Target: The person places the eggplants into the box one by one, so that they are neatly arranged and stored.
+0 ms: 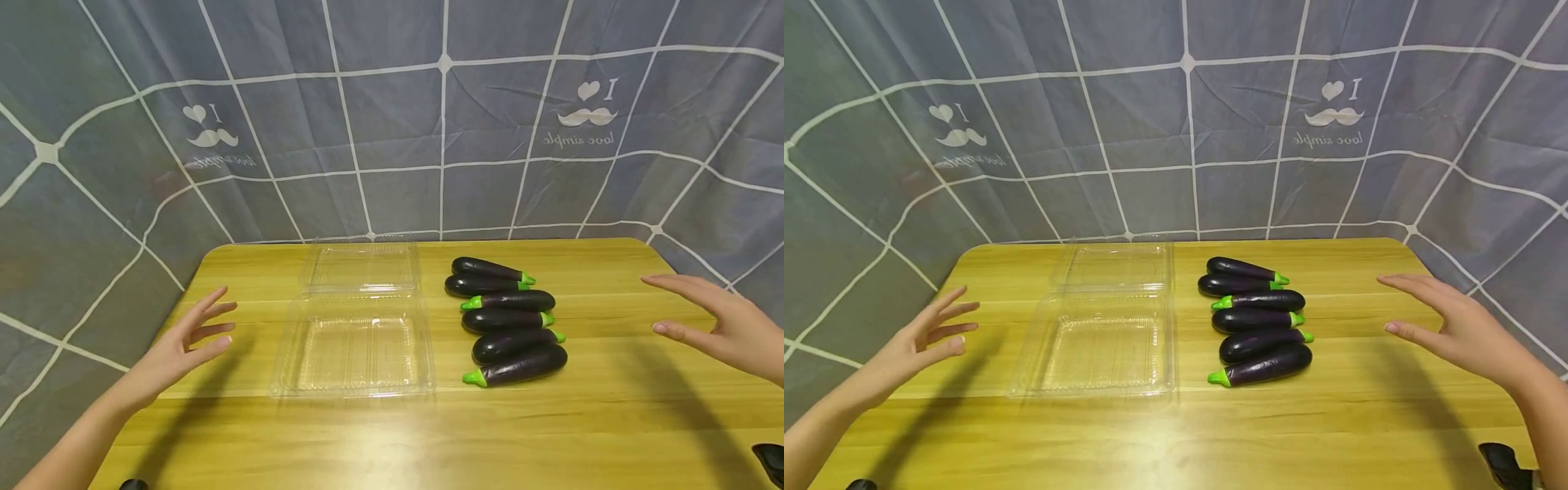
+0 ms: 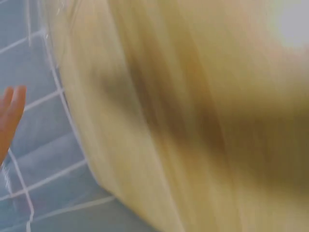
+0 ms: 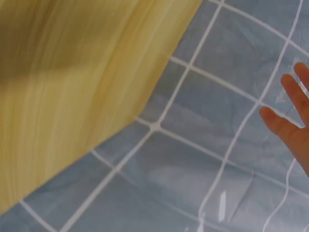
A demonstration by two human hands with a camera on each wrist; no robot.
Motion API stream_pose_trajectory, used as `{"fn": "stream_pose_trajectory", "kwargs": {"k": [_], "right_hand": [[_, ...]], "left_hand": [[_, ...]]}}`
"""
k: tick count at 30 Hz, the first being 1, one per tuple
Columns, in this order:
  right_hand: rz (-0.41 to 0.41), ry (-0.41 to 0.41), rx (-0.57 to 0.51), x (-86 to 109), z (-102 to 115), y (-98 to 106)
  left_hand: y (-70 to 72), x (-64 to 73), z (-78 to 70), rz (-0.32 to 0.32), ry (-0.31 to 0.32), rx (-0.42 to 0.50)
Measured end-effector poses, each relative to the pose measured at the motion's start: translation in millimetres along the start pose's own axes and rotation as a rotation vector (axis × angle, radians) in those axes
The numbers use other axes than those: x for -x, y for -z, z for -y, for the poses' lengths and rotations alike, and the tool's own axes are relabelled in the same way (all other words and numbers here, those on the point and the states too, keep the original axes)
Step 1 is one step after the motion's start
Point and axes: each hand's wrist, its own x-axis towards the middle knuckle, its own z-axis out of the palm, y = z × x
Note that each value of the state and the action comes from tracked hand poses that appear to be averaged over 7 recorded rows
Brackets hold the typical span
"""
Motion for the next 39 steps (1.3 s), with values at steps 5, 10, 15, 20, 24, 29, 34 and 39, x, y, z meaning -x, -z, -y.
{"fn": "stream_pose_trajectory", "kwargs": {"k": [5,10,15,20,24,29,34,39], "right_hand": [[0.052,0.006,-0.069,-3.2,10,-17],[0.088,0.029,-0.124,-8.1,12,-37],[0.164,-0.004,-0.147,-12.0,13,-53],[0.22,-0.023,-0.221,-13.6,14,-68],[0.238,-0.027,-0.295,-14.7,16,-79],[0.266,-0.05,-0.358,-14.9,21,-88],[0.3,-0.07,-0.398,-13.2,23,-96],[0.327,-0.093,-0.411,-12.5,23,-100]], "left_hand": [[-17.6,-6.0,13.0,0.115,0.084,0.202],[-32.7,-13.0,27.7,0.159,0.12,0.313],[-41.7,-16.8,34.6,0.211,0.133,0.397],[-47.0,-20.4,36.5,0.269,0.159,0.468],[-46.9,-21.8,38.6,0.279,0.145,0.476],[-44.8,-23.2,38.4,0.257,0.173,0.481],[-46.8,-25.1,38.1,0.276,0.19,0.501],[-49.3,-26.6,39.0,0.274,0.189,0.502]]}}
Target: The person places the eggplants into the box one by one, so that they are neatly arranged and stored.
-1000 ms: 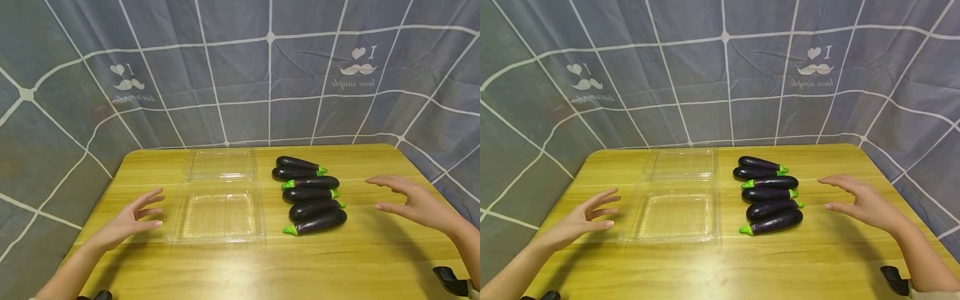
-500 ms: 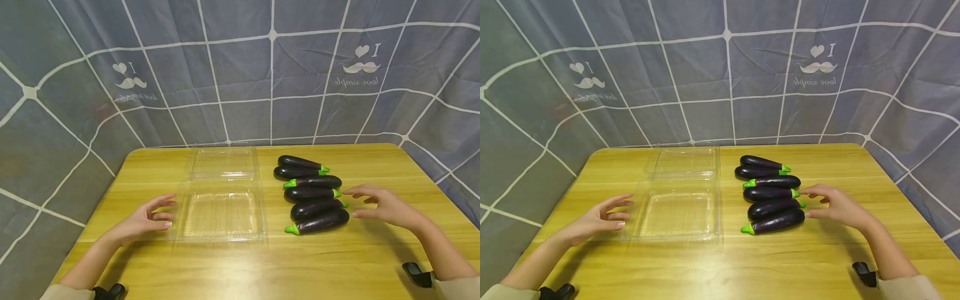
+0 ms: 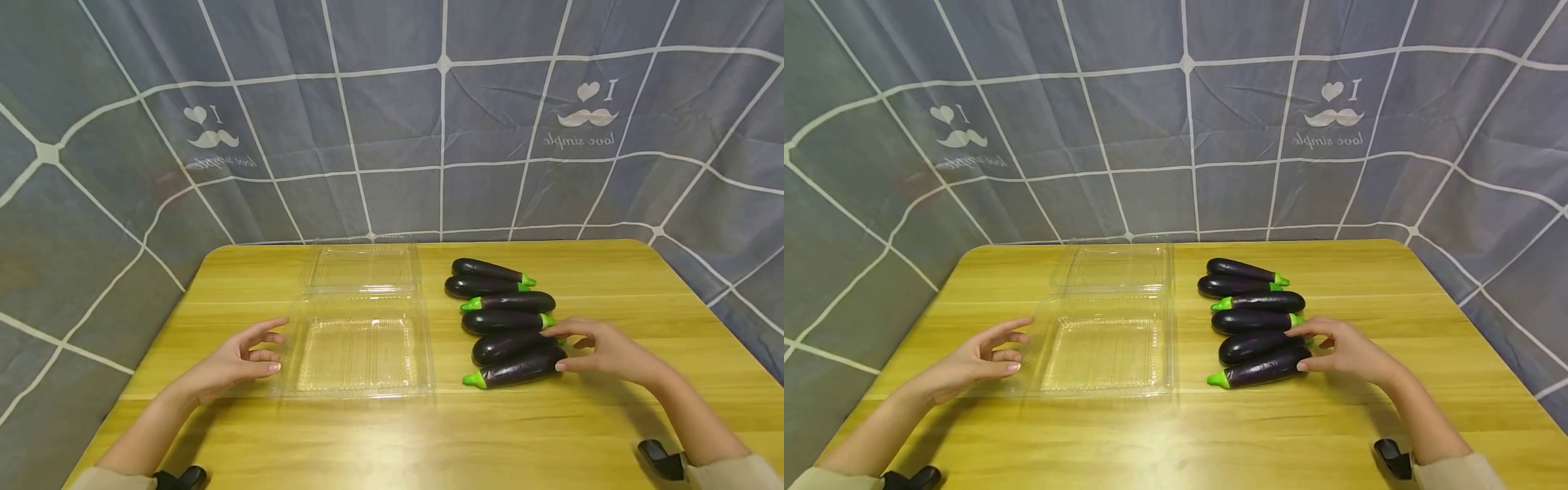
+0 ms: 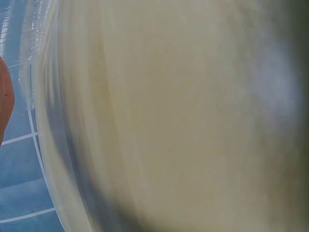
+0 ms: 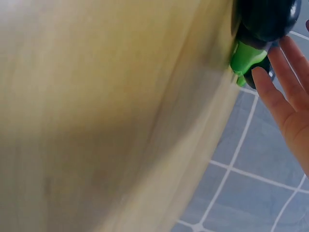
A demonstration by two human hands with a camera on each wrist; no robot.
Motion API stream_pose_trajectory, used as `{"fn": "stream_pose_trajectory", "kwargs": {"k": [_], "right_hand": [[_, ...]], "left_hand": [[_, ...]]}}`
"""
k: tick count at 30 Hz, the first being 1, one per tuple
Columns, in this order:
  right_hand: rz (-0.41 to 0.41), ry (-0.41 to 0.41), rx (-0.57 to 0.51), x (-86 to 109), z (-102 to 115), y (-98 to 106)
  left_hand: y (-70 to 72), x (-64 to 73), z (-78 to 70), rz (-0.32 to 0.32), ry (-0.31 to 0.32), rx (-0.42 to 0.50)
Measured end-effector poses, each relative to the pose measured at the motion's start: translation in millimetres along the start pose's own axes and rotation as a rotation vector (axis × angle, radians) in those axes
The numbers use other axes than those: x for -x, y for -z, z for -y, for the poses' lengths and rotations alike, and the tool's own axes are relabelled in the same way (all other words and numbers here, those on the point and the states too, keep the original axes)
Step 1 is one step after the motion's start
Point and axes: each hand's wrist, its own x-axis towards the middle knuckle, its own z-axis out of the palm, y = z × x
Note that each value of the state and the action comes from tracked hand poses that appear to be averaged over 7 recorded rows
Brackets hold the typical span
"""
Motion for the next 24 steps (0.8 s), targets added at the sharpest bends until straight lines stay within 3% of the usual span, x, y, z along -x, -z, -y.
{"fn": "stream_pose_trajectory", "kwargs": {"k": [7,16,24], "right_hand": [[0.005,-0.024,-0.028,-0.2,-1.5,-5.8],[-0.026,0.02,-0.025,-6.6,-0.9,-9.5],[0.005,0.019,-0.05,-4.5,-2.7,-7.8]], "left_hand": [[-1.0,-0.2,1.7,0.009,0.004,0.016],[0.6,1.1,0.8,0.014,-0.024,0.051],[-2.2,0.3,-3.8,0.024,-0.039,0.074]]}}
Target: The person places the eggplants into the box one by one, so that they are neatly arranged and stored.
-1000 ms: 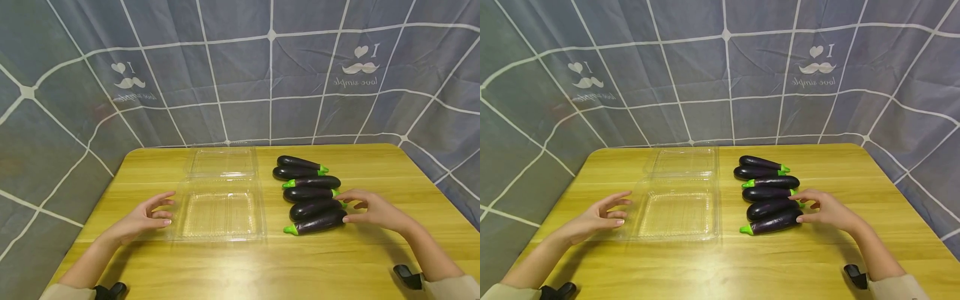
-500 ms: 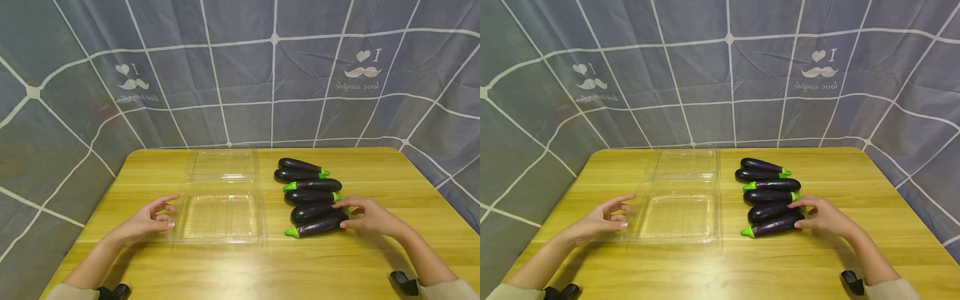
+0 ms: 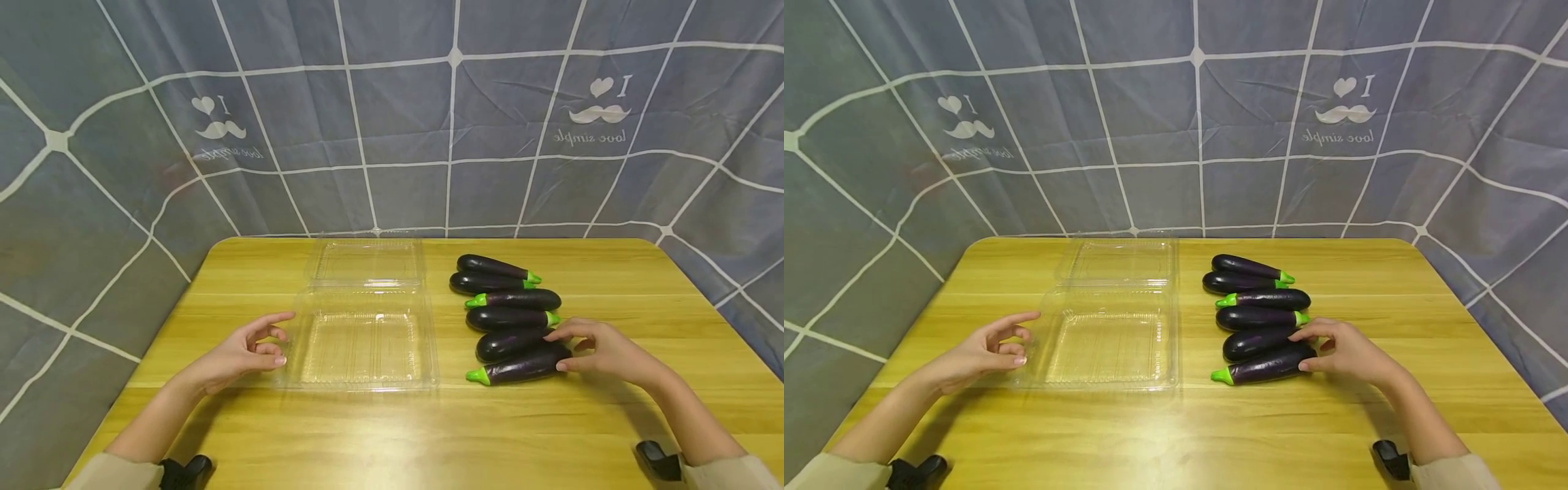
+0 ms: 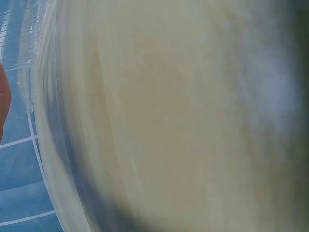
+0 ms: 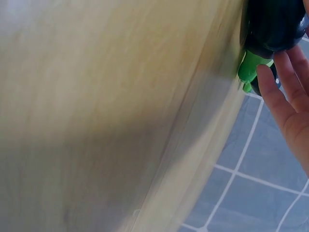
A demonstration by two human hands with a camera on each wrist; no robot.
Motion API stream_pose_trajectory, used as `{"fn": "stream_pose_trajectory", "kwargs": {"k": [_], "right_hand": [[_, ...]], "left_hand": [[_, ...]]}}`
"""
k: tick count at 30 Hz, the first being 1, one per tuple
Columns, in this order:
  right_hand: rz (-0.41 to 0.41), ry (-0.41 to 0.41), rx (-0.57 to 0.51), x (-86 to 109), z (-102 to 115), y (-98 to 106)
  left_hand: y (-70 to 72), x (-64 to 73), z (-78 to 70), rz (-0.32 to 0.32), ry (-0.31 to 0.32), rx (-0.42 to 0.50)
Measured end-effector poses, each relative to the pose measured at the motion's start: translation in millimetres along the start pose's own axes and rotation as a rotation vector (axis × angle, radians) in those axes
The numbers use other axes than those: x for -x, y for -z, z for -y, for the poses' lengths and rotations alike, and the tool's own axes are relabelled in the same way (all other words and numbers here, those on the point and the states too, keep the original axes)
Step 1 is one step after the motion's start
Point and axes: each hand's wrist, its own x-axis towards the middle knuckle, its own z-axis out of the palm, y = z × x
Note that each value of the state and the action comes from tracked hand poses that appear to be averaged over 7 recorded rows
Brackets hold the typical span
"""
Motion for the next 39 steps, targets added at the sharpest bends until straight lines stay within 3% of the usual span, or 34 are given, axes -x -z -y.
{"fn": "stream_pose_trajectory", "kwargs": {"k": [15,39], "right_hand": [[0.081,0.009,-0.091,3.2,-2.2,4.2],[0.101,0.01,-0.177,6.2,-4.8,1.9]], "left_hand": [[-1.4,-1.7,-0.5,0.001,-0.005,0.037],[-1.8,-0.2,0.7,0.036,-0.001,0.062]]}}
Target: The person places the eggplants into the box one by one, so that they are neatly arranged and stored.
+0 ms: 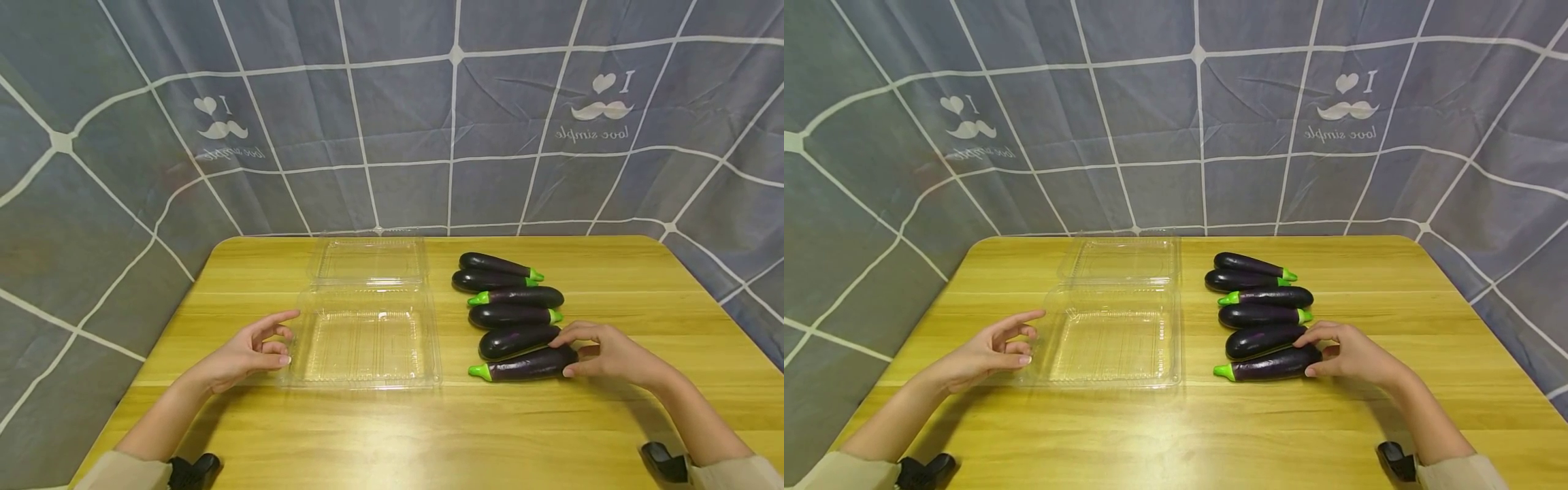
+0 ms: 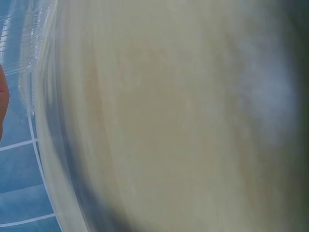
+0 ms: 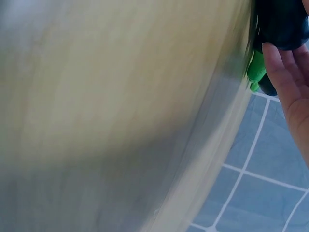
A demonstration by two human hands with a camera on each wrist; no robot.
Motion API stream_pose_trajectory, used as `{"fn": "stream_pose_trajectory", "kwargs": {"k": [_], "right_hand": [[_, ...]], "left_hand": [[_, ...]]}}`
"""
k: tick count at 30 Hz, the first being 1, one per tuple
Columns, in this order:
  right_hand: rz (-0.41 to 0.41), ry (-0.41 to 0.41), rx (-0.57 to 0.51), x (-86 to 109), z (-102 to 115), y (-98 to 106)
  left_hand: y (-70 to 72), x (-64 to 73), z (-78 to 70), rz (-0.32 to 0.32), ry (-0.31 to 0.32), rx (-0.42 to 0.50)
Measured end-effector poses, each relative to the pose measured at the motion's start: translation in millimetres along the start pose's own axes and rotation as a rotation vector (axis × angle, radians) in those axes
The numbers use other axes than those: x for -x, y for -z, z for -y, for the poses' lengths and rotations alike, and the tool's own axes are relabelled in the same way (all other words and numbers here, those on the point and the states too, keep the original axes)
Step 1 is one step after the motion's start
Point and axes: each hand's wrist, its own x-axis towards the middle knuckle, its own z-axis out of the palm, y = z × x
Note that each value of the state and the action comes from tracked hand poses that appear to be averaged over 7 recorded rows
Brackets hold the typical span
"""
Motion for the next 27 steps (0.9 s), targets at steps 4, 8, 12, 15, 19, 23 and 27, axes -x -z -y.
{"fn": "stream_pose_trajectory", "kwargs": {"k": [4,8,12,15,19,23,27], "right_hand": [[-0.001,-0.016,0.014,-0.2,0,0],[-0.014,-0.049,0.032,0.3,0,1],[-0.025,-0.061,0.035,0.8,2,1],[-0.032,-0.058,0.03,0.8,3,2],[-0.029,-0.037,-0.006,0.3,8,4],[-0.015,-0.035,-0.049,-2.0,13,7],[-0.036,-0.07,-0.029,-7.6,20,11]], "left_hand": [[0.2,0.3,-0.2,-0.01,0.001,-0.006],[-0.2,-0.1,0.2,-0.019,0.005,-0.008],[-0.8,-0.1,0.4,-0.023,0.006,-0.005],[-0.3,-0.8,-0.3,-0.027,0.008,-0.004],[1.0,-1.2,-0.7,-0.024,0.018,-0.008],[1.8,-1.4,0.4,-0.013,0.029,-0.013],[1.0,-1.9,1.3,-0.022,0.039,-0.018]]}}
